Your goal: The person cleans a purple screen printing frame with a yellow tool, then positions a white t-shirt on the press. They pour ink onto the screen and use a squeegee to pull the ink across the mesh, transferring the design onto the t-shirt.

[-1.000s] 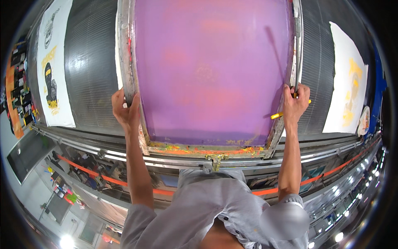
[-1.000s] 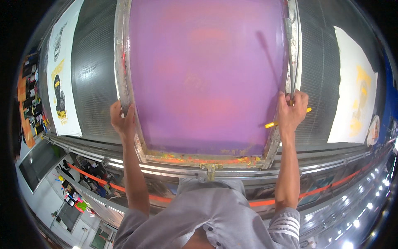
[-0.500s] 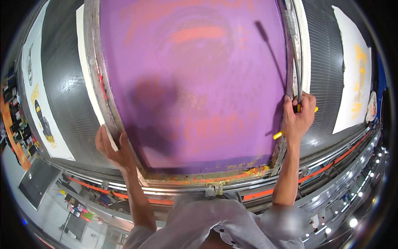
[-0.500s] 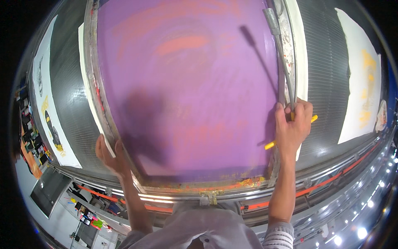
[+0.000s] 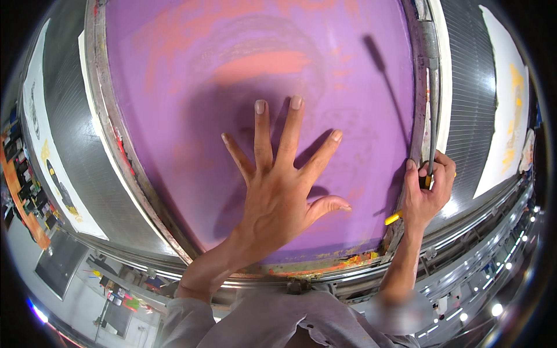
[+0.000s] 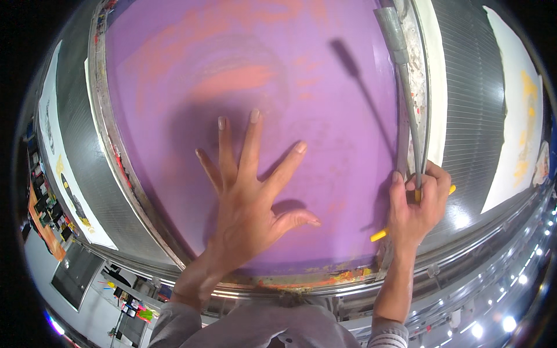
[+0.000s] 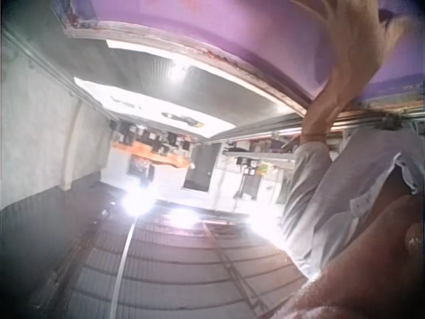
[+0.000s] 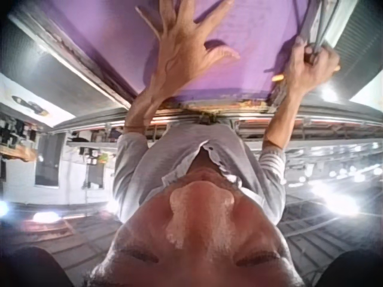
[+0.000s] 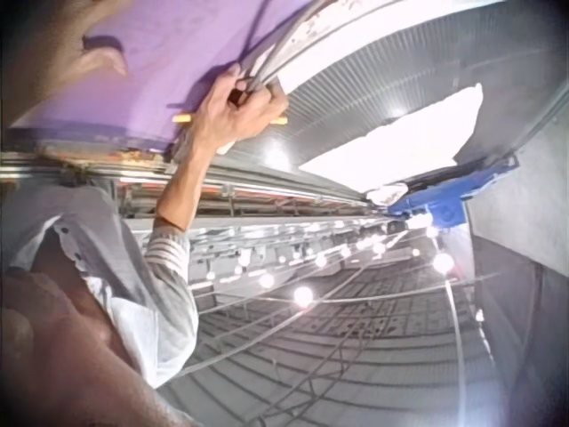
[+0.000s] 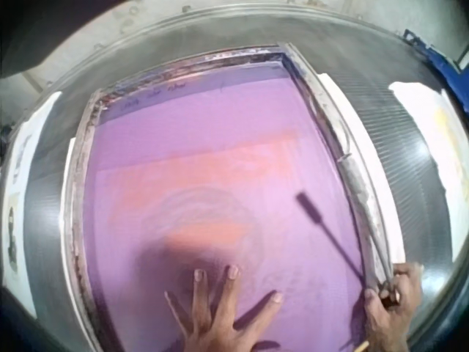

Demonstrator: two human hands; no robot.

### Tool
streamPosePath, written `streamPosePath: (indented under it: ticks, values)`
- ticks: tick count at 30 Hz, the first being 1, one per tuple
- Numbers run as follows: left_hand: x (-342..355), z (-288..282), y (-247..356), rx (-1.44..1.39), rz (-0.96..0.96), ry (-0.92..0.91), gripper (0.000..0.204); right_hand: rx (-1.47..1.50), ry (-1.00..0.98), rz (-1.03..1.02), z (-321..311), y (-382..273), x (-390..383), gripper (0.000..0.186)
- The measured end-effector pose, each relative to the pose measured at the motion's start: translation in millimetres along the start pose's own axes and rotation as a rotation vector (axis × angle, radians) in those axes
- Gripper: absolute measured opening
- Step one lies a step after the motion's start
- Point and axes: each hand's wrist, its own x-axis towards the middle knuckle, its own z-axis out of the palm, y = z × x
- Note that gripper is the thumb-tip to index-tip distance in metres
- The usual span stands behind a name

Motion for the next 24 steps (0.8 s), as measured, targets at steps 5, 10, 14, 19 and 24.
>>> streamPosePath:
  ticks: [5, 10, 14, 19, 24]
  values:
    - [13.2, 7.8, -2.9, 0.062, -0.037, -0.022, 0.096, -0.021, -0.006, -0.007, -0.3, 3.7, -1.6, 0.029]
    - [10.9, 12.4, -9.3, 0.148, -0.009, -0.071, 0.099, -0.008, -0.02, 0.014, -0.9, 1.6, -0.8, 0.03]
    - [13.3, 13.2, -9.6, 0.129, -0.036, -0.07, 0.096, 0.006, -0.024, 0.001, 0.3, 2.9, 2.0, 0.03]
    - [15.5, 13.9, -9.0, 0.165, -0.016, -0.08, 0.097, 0.02, -0.021, 0.013, -0.2, 3.6, 3.8, 0.028]
    - [12.2, 6.7, -5.8, 0.108, -0.013, -0.05, 0.098, 0.044, -0.009, 0.018, -3.7, 2.8, -0.3, 0.026]
